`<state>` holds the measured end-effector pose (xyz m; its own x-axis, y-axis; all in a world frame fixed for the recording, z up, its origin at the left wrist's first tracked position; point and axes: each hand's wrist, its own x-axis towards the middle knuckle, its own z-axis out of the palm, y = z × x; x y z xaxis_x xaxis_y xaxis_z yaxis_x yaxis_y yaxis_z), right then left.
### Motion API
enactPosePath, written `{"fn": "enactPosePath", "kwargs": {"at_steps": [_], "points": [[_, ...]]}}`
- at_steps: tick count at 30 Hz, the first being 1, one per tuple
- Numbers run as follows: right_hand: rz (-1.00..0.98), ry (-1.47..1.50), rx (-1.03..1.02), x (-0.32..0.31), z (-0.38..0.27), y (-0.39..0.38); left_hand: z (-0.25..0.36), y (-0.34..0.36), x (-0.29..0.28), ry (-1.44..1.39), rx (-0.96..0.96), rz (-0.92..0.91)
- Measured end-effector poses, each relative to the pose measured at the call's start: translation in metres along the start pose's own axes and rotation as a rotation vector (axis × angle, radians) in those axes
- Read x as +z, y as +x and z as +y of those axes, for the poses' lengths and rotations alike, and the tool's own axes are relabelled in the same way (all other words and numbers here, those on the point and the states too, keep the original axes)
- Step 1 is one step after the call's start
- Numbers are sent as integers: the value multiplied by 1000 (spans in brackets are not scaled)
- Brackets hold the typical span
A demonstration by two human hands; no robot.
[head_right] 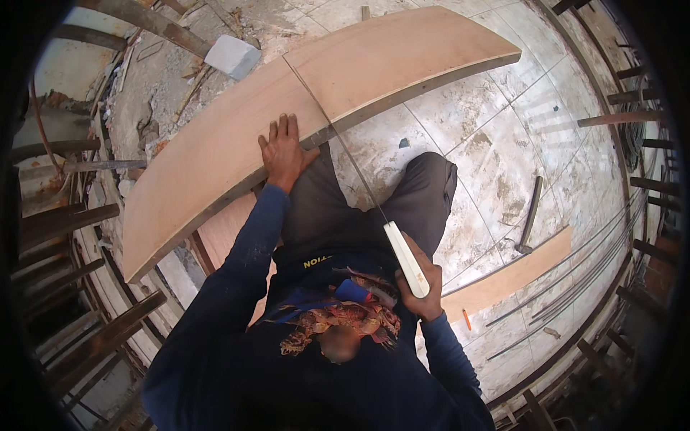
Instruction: The person saws through a wooden board by hand while sitting on the floor, using a pencil to mark a line and then following it with a hand saw.
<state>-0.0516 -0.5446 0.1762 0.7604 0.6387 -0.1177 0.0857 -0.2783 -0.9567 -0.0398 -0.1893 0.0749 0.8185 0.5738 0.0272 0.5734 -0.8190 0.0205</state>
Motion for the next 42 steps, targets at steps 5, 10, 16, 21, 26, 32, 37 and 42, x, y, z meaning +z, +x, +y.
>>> {"fn": "enactPosePath", "kwargs": {"at_steps": [5, 10, 16, 21, 26, 32, 37, 42], "points": [[-15, 87, 122, -13, -23, -10, -9, -8, -5, 15, 12, 14], [30, 151, -47, 56, 9, 137, 7, 2, 6, -18, 117, 37], [-42, -21, 135, -31, -16, -48, -5, -4, -2, 24, 17, -32], [-40, -26, -80, -3, 7, 38, 1, -2, -3, 27, 52, -12], [18, 137, -103, 48, 11, 135, -2, 10, 6, 11, 116, 35], [-62, 2, 174, -38, -23, -48, -9, -5, 3, 75, 56, 18], [32, -12, -203, 34, 12, 105, 7, -1, 5, 28, 79, 36], [60, 49, -84, 46, 9, 102, 6, -5, -2, 24, 77, -38]]}}
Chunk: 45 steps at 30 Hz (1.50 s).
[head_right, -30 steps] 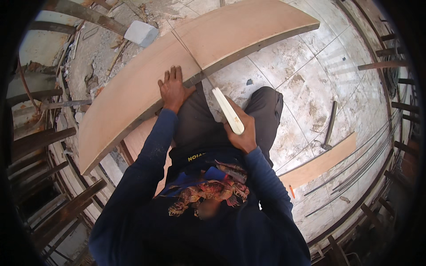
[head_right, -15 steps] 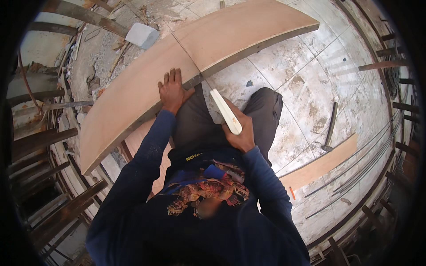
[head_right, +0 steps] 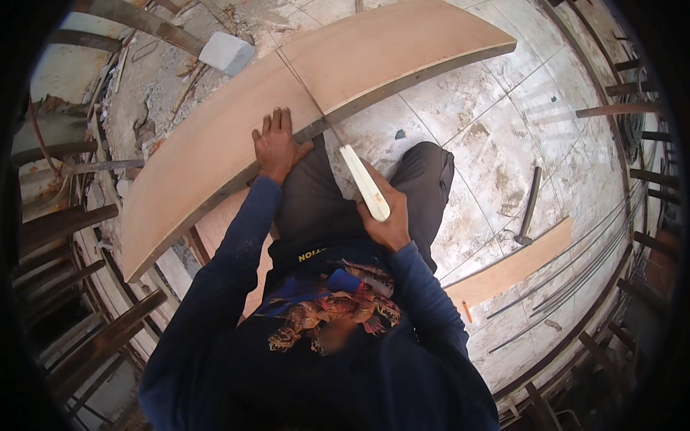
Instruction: The person saws through a wooden board by hand while sitting on the floor, using a pencil to mark a line and then following it with a hand saw.
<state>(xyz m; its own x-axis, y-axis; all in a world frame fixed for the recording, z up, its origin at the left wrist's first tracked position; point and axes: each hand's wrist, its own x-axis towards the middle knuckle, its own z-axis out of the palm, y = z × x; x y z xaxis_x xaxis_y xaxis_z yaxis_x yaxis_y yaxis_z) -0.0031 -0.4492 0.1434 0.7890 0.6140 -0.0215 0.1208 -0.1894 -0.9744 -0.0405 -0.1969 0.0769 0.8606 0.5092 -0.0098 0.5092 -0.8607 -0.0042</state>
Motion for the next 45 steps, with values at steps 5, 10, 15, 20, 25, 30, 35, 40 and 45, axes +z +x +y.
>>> {"fn": "enactPosePath", "kwargs": {"at_steps": [5, 10, 15, 20, 25, 30, 35, 40, 45], "points": [[-96, -77, 278, -84, -60, -151, -15, -3, 1, 24, -19, 48], [6, -34, -117, -3, 9, 6, 5, 11, 3, 15, 2, 89], [-24, -21, -25, -12, 1, -22, -9, 6, -3, -1, -16, -2], [-72, -179, 202, -83, -66, -155, -13, -3, -3, 0, -24, 57], [4, -38, -118, -7, 21, 1, 7, 6, 2, -32, 4, 29], [11, 68, -140, 29, 18, 53, -5, 2, -1, 2, -17, 14], [-160, 153, -22, 21, 11, 50, -8, 3, -2, 4, -43, -16], [-44, 164, -213, 27, 36, 43, -4, 2, 3, 12, -47, 0], [-50, 123, -136, 30, 30, 44, -9, 2, 9, -31, -33, 42]]}}
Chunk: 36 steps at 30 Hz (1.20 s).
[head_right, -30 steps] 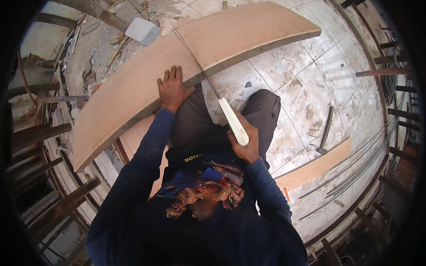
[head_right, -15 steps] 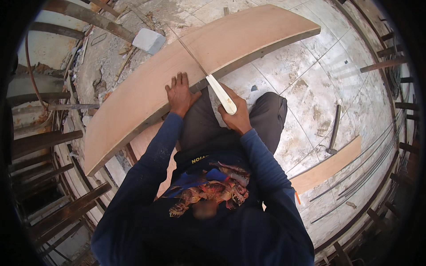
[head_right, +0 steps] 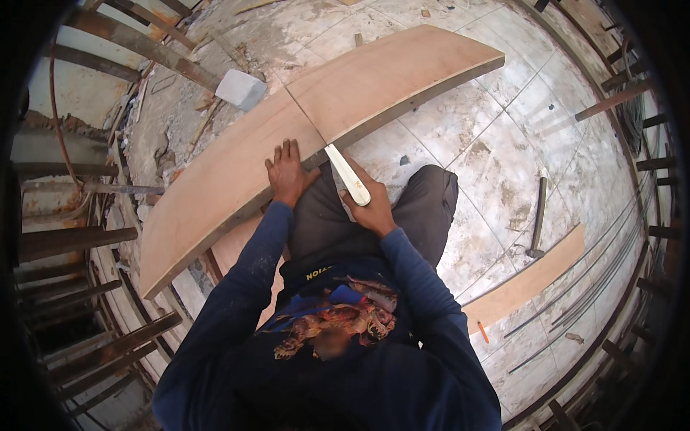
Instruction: The person saws through a wooden board by hand while sitting on the floor, using a pencil to mark a line and then following it with a hand saw.
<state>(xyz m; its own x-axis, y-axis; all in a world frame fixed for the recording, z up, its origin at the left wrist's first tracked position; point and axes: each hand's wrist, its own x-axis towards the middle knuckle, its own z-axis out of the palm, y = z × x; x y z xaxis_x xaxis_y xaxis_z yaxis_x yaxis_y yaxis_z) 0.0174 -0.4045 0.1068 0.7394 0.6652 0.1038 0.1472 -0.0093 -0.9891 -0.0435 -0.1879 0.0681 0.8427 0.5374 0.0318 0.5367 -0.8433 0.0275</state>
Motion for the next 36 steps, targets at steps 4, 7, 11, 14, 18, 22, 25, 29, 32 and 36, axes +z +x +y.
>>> {"fn": "enactPosePath", "kwargs": {"at_steps": [4, 7, 11, 14, 18, 22, 25, 29, 32, 36], "points": [[63, -72, -40, 0, -3, 5, 2, 3, -4, 14, 2, -17], [57, -105, 14, 2, -8, -2, 0, -1, -5, 33, -1, -22], [-13, -122, 173, -36, -48, -74, 0, -2, -10, 55, 1, -11], [-32, -159, 355, -87, -106, -169, 3, -4, -13, 11, 20, 10], [-23, -139, 461, -90, -135, -203, -6, -2, -17, 20, 15, 26], [32, -160, 165, -42, -42, -75, 11, 8, -22, 30, 22, -4], [66, -70, 96, -16, -36, -1, 0, 9, -34, 34, 51, -17], [44, -130, 125, -36, -61, -89, -12, 27, -56, -26, 9, 0], [-13, -173, 290, -90, -101, -183, -11, 19, -53, -44, 17, -25], [17, -162, 118, -69, -68, -134, -2, 18, -48, -15, 51, 35]]}}
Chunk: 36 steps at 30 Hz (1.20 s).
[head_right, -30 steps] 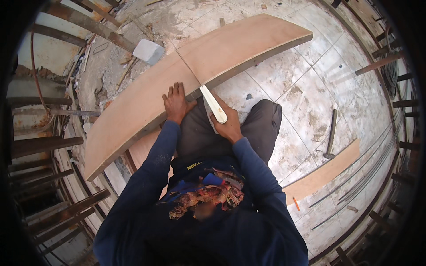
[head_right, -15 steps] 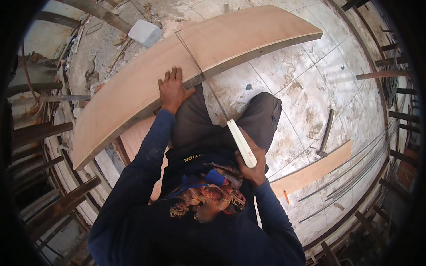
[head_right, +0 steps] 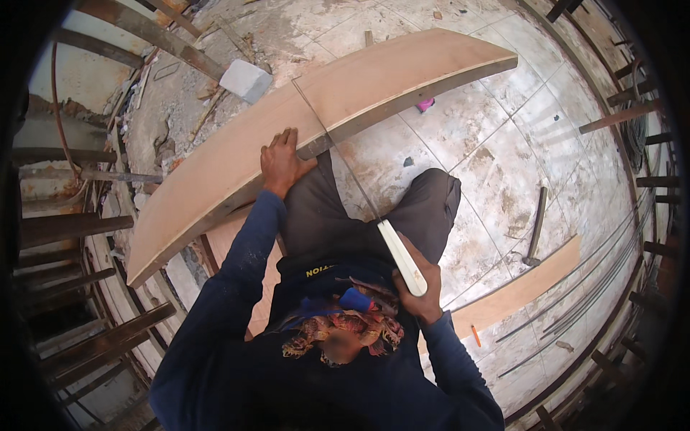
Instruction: The person saws through a wooden board by hand while sitting on the floor, using a pencil to mark a line and then following it with a hand saw.
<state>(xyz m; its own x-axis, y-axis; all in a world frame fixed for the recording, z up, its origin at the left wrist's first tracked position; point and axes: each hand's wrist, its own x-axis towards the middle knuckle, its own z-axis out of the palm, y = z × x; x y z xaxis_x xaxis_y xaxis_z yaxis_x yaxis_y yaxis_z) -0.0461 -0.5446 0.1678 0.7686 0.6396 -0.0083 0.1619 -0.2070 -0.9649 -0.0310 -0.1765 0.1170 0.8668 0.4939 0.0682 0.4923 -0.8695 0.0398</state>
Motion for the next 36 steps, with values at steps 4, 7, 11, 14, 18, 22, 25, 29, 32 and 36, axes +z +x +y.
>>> {"fn": "enactPosePath", "kwargs": {"at_steps": [4, 7, 11, 14, 18, 22, 25, 29, 32, 36], "points": [[95, 142, -104, 78, 18, 150, -8, 3, 2, -21, 23, 37], [67, 67, -114, 69, 15, 120, -9, 8, -12, -86, -19, -28], [-53, -4, 98, -14, -5, -28, -14, -4, -4, -56, -18, -32], [-34, -1, 163, -29, -23, -49, -2, -6, -4, -27, 3, -4], [12, 6, -73, 50, 34, 86, -1, -5, 4, -6, 17, 13], [45, 153, -112, 69, 19, 134, -11, 5, -5, -61, 21, 30], [39, 114, -71, 71, 10, 141, -13, 2, -10, -110, -19, 41], [142, 48, -253, 76, -2, 162, -18, 22, -27, -165, -29, 106], [29, 85, -92, 69, -19, 171, -20, 24, -35, -147, -39, 142], [75, 110, -202, 66, -26, 173, -22, 23, -29, -125, -1, 222]]}}
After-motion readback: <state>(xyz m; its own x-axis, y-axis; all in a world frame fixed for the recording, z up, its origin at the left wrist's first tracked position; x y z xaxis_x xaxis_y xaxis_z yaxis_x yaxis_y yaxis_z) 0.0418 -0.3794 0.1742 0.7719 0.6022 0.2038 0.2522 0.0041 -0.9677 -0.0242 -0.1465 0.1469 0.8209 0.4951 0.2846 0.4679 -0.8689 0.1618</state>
